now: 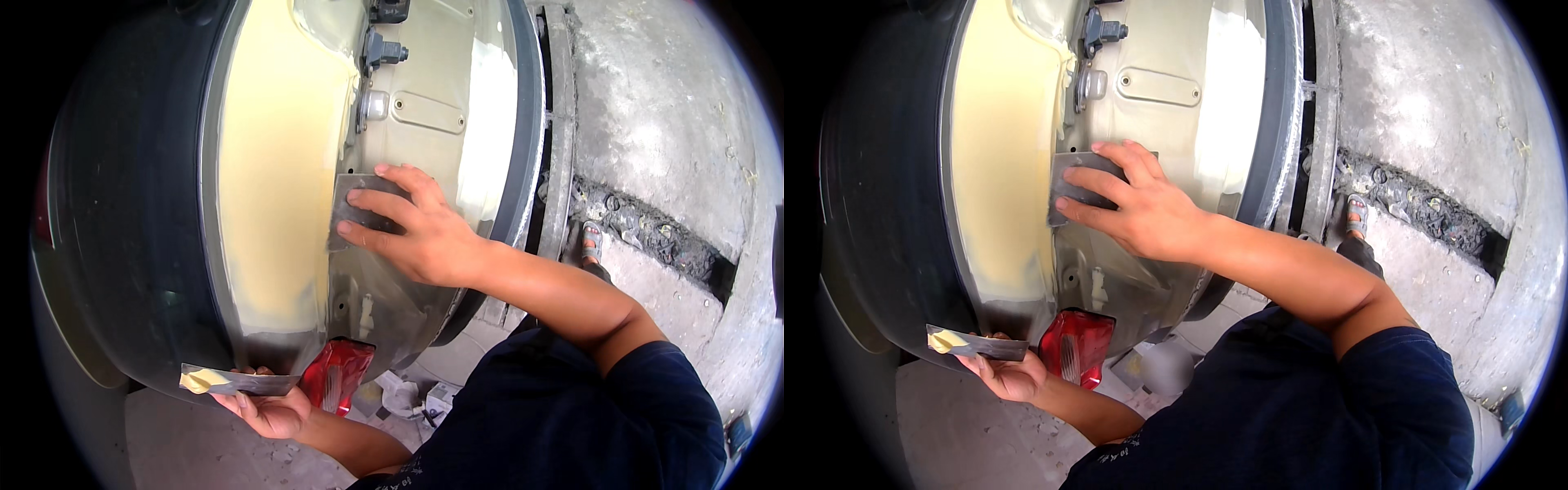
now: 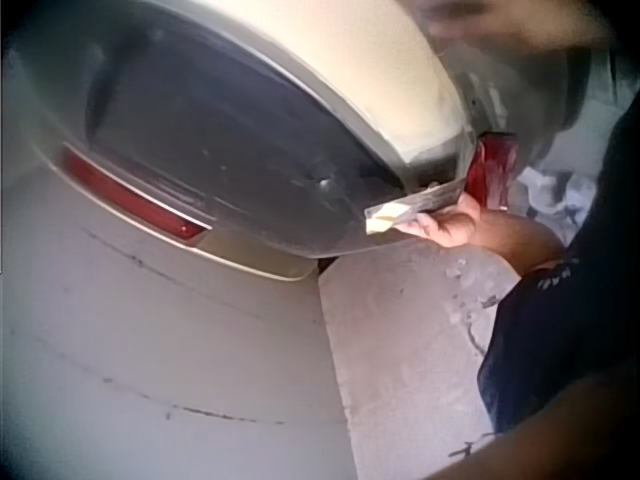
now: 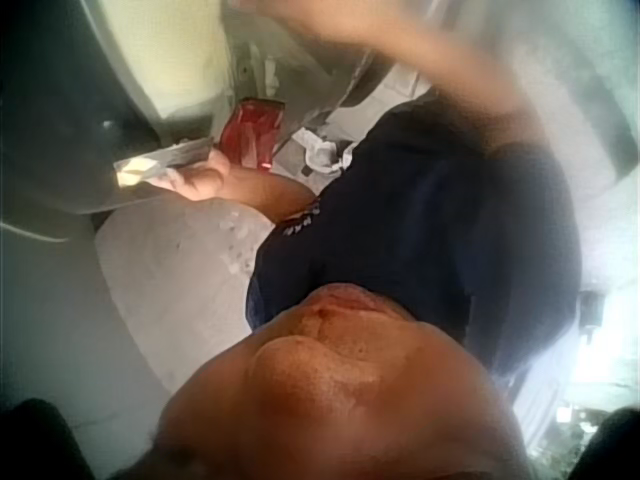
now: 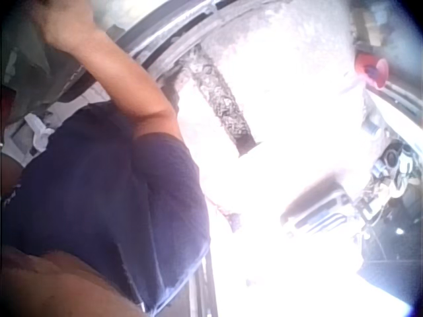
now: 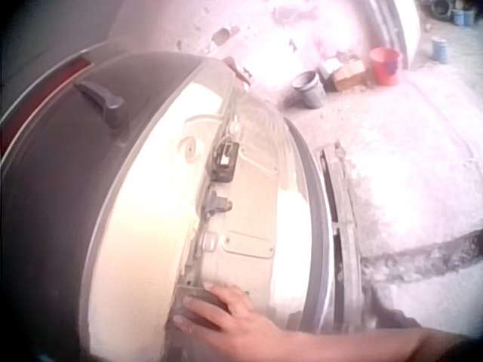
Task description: The person scoops a yellow paste from a can onto a metal mixing card and mixes it with a hardener from a tube. They then use a spreader to apply the filler to the rear bumper of a car, smoothing the surface over a damaged area.
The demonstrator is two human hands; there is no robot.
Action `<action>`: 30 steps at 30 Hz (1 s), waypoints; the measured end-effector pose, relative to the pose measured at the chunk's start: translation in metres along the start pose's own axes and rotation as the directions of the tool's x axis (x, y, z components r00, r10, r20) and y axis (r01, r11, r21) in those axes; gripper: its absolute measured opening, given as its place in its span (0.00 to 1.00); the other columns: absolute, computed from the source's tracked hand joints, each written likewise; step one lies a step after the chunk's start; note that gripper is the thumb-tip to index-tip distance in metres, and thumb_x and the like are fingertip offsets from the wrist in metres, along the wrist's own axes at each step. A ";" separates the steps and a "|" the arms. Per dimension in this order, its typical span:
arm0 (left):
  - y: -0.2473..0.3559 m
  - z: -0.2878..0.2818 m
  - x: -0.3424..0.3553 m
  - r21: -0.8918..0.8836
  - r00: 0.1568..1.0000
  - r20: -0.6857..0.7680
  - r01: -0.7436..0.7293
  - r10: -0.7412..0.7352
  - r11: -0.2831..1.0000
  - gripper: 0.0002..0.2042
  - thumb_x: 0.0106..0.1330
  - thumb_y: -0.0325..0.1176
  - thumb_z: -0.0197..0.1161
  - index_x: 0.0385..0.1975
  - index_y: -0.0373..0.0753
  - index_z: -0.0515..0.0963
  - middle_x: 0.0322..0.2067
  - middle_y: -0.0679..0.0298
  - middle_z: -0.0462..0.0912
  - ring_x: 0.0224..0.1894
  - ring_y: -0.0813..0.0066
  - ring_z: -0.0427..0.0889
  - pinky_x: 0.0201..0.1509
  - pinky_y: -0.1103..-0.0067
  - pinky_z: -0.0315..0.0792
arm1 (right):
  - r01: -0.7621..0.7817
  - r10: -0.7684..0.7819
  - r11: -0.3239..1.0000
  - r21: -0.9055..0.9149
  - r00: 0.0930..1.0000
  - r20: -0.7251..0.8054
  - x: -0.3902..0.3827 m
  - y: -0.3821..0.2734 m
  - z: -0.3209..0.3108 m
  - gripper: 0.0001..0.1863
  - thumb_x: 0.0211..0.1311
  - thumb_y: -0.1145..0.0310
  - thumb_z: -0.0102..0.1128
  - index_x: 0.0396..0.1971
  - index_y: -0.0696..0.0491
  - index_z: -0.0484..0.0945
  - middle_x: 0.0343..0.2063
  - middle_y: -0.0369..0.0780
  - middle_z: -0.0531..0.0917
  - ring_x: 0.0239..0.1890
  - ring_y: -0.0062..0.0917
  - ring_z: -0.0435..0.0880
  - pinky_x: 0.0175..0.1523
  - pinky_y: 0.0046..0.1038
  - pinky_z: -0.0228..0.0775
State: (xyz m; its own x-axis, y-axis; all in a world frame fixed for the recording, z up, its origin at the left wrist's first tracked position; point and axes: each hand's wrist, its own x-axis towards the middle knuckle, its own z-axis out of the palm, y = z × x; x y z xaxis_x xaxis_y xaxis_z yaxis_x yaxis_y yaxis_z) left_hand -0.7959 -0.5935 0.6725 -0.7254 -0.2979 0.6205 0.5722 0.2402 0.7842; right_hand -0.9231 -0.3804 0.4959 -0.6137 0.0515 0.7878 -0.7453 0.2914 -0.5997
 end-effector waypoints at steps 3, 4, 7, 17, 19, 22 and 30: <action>0.000 -0.003 0.000 0.003 1.000 0.007 -0.002 0.002 1.000 0.26 0.63 0.29 0.49 0.63 0.35 0.59 0.51 0.51 0.73 0.46 0.65 0.77 0.44 0.74 0.77 | -0.017 0.016 1.000 0.022 0.999 0.035 -0.004 0.001 -0.008 0.27 0.43 0.74 0.60 0.49 0.42 0.78 0.56 0.38 0.68 0.58 0.46 0.62 0.60 0.52 0.59; 0.001 -0.003 0.000 0.006 1.000 0.007 -0.003 0.003 1.000 0.26 0.64 0.30 0.49 0.63 0.35 0.59 0.51 0.51 0.73 0.46 0.65 0.77 0.44 0.74 0.78 | -0.007 0.006 1.000 0.003 0.999 0.037 -0.001 0.000 -0.011 0.27 0.43 0.74 0.59 0.49 0.42 0.78 0.56 0.38 0.68 0.58 0.46 0.62 0.60 0.52 0.58; -0.001 -0.001 0.000 -0.006 1.000 0.009 -0.014 0.014 1.000 0.25 0.64 0.30 0.49 0.63 0.35 0.60 0.51 0.51 0.73 0.46 0.65 0.77 0.44 0.73 0.78 | 0.025 -0.023 0.999 -0.044 0.999 0.044 0.013 -0.002 -0.023 0.26 0.44 0.74 0.58 0.49 0.42 0.78 0.55 0.38 0.68 0.58 0.46 0.63 0.59 0.54 0.58; -0.001 -0.002 0.000 -0.002 1.000 0.015 -0.006 0.006 1.000 0.25 0.64 0.30 0.49 0.62 0.35 0.60 0.53 0.52 0.71 0.47 0.64 0.77 0.44 0.72 0.77 | 0.020 -0.015 0.998 -0.057 0.996 0.087 0.010 0.004 -0.019 0.26 0.45 0.73 0.58 0.49 0.43 0.77 0.55 0.38 0.68 0.58 0.46 0.63 0.60 0.55 0.56; -0.001 -0.003 0.000 0.010 1.000 0.008 -0.013 0.013 1.000 0.25 0.64 0.30 0.48 0.63 0.35 0.60 0.53 0.52 0.71 0.47 0.64 0.77 0.45 0.72 0.77 | 0.011 -0.006 0.999 -0.048 0.996 0.089 0.008 0.006 -0.022 0.26 0.45 0.74 0.59 0.49 0.43 0.77 0.55 0.38 0.68 0.58 0.46 0.62 0.60 0.55 0.56; 0.001 -0.004 -0.001 0.037 1.000 -0.015 -0.012 0.013 0.999 0.25 0.63 0.30 0.48 0.63 0.35 0.59 0.54 0.52 0.70 0.47 0.63 0.76 0.44 0.72 0.77 | 0.020 -0.017 0.998 -0.059 0.998 0.053 0.017 0.009 -0.030 0.26 0.45 0.75 0.59 0.49 0.43 0.78 0.56 0.38 0.68 0.59 0.46 0.62 0.61 0.54 0.56; 0.000 -0.005 -0.001 0.035 1.000 0.004 -0.019 0.019 0.999 0.26 0.63 0.30 0.48 0.63 0.35 0.58 0.53 0.52 0.71 0.47 0.64 0.77 0.44 0.71 0.78 | 0.054 -0.052 0.996 -0.068 0.998 0.030 0.036 0.026 -0.029 0.26 0.44 0.77 0.60 0.49 0.43 0.78 0.55 0.38 0.69 0.58 0.46 0.63 0.60 0.52 0.57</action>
State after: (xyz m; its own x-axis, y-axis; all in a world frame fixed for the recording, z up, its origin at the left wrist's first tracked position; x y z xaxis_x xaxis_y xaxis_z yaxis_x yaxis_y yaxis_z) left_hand -0.7939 -0.5977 0.6717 -0.7158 -0.2899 0.6353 0.5723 0.2778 0.7716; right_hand -0.9568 -0.3435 0.5124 -0.5817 0.0078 0.8133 -0.7578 0.3583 -0.5454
